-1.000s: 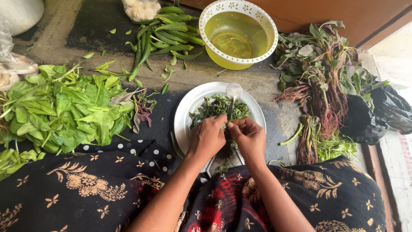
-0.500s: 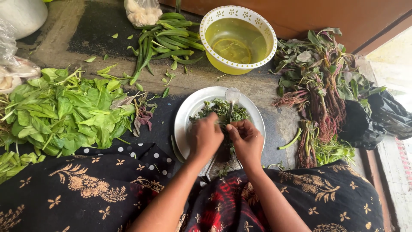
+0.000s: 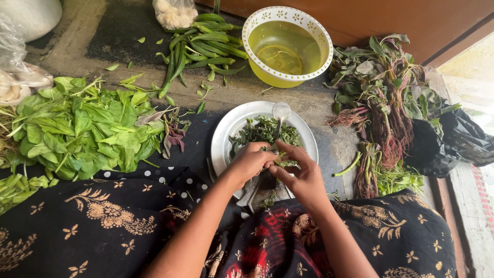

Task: The person chops leafy green vegetables using a cutting tool over a plate and then pours the chopped greens from the plate into a bowl of water.

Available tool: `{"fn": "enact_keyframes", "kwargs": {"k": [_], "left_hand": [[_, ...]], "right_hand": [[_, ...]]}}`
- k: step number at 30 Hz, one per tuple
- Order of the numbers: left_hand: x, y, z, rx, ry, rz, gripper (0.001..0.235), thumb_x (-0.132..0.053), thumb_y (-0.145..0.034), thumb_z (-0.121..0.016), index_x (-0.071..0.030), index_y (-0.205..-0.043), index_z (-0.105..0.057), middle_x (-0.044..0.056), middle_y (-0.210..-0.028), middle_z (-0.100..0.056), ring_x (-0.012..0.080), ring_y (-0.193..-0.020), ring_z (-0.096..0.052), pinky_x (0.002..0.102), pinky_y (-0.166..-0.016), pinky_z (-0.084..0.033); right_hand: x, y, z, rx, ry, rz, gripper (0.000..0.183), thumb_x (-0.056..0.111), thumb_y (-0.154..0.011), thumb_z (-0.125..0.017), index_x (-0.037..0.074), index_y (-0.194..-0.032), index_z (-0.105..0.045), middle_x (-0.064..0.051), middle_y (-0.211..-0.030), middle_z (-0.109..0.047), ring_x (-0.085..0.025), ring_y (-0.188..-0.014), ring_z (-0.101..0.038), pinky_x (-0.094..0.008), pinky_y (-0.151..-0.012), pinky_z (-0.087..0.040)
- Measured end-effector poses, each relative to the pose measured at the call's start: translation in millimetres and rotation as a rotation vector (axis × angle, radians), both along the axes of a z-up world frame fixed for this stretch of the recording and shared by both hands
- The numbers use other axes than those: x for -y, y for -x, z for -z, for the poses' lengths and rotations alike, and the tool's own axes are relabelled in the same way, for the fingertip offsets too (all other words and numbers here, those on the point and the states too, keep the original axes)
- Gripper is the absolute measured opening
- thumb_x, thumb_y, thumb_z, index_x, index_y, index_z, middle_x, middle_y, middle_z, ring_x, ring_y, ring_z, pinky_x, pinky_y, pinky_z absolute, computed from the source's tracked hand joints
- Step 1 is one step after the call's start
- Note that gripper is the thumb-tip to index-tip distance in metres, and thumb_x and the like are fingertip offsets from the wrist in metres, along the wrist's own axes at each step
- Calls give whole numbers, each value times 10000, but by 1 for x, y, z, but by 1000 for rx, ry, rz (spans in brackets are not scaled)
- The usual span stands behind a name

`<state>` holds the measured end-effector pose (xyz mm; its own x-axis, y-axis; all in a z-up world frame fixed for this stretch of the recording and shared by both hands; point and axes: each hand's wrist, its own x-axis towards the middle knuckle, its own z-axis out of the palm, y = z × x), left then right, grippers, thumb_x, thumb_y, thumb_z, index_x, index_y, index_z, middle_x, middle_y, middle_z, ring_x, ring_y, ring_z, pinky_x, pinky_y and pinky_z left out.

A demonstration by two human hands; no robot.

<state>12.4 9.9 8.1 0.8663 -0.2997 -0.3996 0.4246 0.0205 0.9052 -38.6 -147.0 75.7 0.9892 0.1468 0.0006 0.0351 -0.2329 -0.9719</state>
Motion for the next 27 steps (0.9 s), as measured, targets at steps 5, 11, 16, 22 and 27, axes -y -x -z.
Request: {"fn": "enact_keyframes", "kwargs": {"k": [5, 11, 16, 22, 27], "left_hand": [[-4, 4, -6, -44, -2, 94, 196, -274, -900, -614, -82, -917, -654, -44, -708, -560, 74, -607, -481, 247, -525, -387], [3, 12, -24, 69, -187, 46, 231, -285, -965, -553, -106, -974, -699, 21, -750, -694, 132, -628, -643, 305, -591, -533], [9, 27, -32, 522, -527, -240, 170, -185, -846, -753, -147, -1009, -786, 120, -891, -788, 246, -794, -758, 365, -721, -574], [14, 22, -16, 349, -527, -220, 161, -146, -839, -744, -160, -1000, -755, 99, -877, -773, 253, -802, -773, 384, -722, -593], [21, 25, -12, 349, -582, -279, 152, -93, -847, -724, -154, -986, -723, 119, -821, -761, 290, -807, -751, 434, -741, -555]], "right_hand": [[1, -1, 3, 157, 264, 66, 376, 149, -836, -820, 50, -1194, -765, -57, -1000, -753, -123, -901, -686, -289, -812, -559], [-3, -1, 3, 215, 421, 230, 239, 146, -844, -813, 67, -1070, -813, -63, -904, -782, -127, -722, -712, -279, -658, -567], [0, -4, 22, 69, 246, 265, 231, 102, -879, -777, 43, -1101, -798, -79, -903, -788, -116, -778, -745, -263, -709, -585], [5, -13, 44, -91, 76, 313, 268, 84, -848, -803, -13, -1097, -789, -102, -928, -810, -123, -804, -740, -252, -729, -591], [4, -18, 46, -160, 59, 333, 279, 86, -840, -810, -3, -1103, -791, -109, -920, -812, -123, -807, -746, -250, -733, -585]]}}
